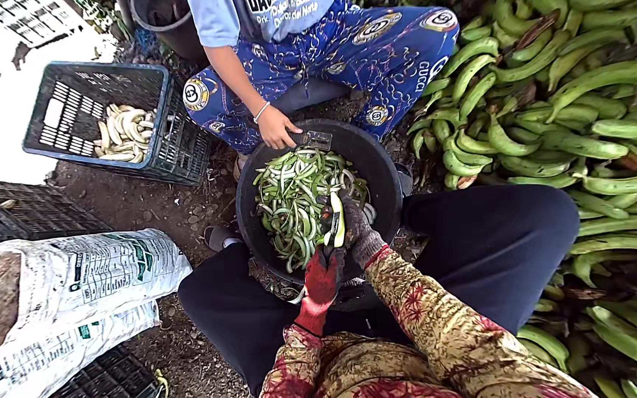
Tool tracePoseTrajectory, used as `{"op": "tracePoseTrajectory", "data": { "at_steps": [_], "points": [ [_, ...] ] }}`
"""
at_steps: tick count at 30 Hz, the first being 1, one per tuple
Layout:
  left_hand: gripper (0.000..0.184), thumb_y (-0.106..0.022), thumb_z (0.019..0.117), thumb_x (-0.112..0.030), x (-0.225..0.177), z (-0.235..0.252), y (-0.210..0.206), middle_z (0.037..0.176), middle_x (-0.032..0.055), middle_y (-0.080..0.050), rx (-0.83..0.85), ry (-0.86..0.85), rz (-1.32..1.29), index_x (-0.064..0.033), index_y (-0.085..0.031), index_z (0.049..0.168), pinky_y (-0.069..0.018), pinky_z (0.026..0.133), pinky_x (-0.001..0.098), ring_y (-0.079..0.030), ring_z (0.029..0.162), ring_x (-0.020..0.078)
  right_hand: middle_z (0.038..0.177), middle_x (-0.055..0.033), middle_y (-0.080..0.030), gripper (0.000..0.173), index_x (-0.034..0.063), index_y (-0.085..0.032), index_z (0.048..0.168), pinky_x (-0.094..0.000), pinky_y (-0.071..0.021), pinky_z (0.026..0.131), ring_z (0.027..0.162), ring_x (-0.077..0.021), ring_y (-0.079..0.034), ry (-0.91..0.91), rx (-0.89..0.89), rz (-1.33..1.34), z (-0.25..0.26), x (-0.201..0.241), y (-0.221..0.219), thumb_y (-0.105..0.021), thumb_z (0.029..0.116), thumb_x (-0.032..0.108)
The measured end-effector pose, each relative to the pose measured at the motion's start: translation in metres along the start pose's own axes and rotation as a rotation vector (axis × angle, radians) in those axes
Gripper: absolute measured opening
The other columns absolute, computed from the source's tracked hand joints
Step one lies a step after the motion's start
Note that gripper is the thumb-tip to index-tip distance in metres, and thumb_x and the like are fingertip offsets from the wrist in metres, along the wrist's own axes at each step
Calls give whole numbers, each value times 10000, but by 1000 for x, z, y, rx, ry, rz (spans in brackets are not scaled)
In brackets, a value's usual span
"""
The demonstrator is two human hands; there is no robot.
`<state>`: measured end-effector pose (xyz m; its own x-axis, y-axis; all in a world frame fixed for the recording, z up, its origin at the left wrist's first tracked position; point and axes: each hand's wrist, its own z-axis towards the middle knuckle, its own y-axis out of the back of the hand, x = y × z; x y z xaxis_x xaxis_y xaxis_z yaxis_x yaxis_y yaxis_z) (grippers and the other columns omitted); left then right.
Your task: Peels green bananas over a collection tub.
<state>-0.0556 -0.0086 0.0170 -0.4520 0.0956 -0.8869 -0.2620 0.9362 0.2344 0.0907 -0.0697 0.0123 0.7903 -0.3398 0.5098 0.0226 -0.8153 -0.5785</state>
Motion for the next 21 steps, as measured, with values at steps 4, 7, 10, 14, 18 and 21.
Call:
{"op": "tracePoseTrajectory", "data": {
  "at_steps": [4,7,10,14,18,21],
  "points": [
    [294,-552,1018,-267,0,-3,3,812,23,-642,4,10,-42,-13,-629,1144,-567,685,315,-634,710,104,886,-89,-690,719,102,-580,1273,-422,-600,694,781,-235,-695,-42,71,-78,0,1,5,-121,1065,615],
    [287,-571,1010,-307,-4,-6,6,777,3,-632,25,4,-37,-38,-636,1085,-563,663,313,-629,683,97,1000,-109,-718,639,157,-553,1380,-442,-604,747,862,-259,-714,-15,83,-180,2,11,6,-230,1067,610],
    [356,-568,1000,-297,-3,-5,5,877,77,-674,-20,-25,81,8,-640,1168,-565,776,372,-664,803,154,741,-26,-613,502,145,-619,1226,-397,-596,657,642,-178,-638,9,43,-78,2,10,-1,-335,1081,532],
    [462,-543,1007,-220,-2,2,11,1191,260,-677,-57,-24,231,95,-571,1343,-481,1041,478,-649,1151,319,756,-39,-603,552,116,-608,1148,-449,-590,718,671,-195,-627,-28,100,57,1,-5,-1,-288,1080,560],
    [441,-529,1023,-210,-9,12,21,1267,264,-646,-22,33,225,87,-570,1347,-443,1088,482,-606,1233,324,862,-89,-668,662,59,-595,1168,-375,-603,717,751,-197,-674,49,99,-128,-8,-12,-9,-172,1090,562],
    [410,-558,1026,-228,-7,14,16,1258,228,-667,-19,18,185,54,-608,1319,-465,1091,442,-626,1223,271,991,-104,-693,661,46,-606,1243,-385,-595,804,887,-194,-682,122,62,-336,-16,-15,-1,-203,1093,548]
  ]
}}
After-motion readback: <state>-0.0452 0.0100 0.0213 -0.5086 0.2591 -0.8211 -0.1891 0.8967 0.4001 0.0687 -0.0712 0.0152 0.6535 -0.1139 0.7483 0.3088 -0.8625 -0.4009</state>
